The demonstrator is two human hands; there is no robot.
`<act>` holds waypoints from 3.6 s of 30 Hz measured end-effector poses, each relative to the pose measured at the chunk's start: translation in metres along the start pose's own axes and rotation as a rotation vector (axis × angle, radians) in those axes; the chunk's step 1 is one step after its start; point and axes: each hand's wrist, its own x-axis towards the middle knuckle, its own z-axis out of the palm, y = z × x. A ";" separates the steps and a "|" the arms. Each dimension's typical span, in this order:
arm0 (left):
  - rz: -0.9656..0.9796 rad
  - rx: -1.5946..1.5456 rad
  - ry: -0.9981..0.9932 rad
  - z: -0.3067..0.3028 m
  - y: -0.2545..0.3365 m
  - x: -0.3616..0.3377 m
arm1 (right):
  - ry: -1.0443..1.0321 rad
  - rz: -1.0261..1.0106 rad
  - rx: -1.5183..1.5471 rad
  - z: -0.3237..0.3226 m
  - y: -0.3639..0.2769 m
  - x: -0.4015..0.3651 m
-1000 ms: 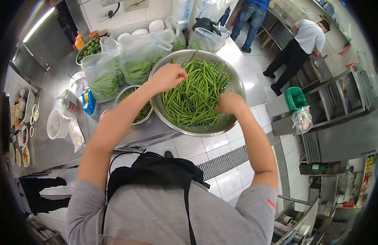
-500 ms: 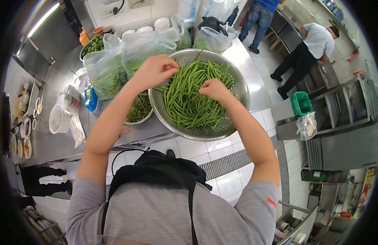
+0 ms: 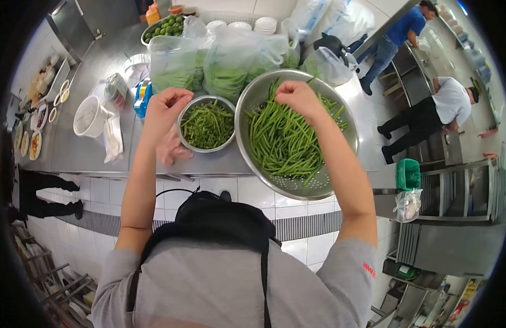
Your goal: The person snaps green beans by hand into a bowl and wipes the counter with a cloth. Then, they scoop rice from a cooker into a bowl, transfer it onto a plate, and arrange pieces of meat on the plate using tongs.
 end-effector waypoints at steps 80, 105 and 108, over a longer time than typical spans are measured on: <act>-0.265 -0.905 -0.024 0.021 0.020 -0.016 | 0.079 -0.739 -0.519 0.021 0.012 -0.032; -0.224 -0.120 -0.342 0.089 0.049 0.052 | 0.463 -0.513 0.271 0.007 -0.036 0.008; -0.211 -0.005 -0.432 0.068 0.045 0.049 | 0.440 -0.891 -0.328 0.001 -0.061 -0.014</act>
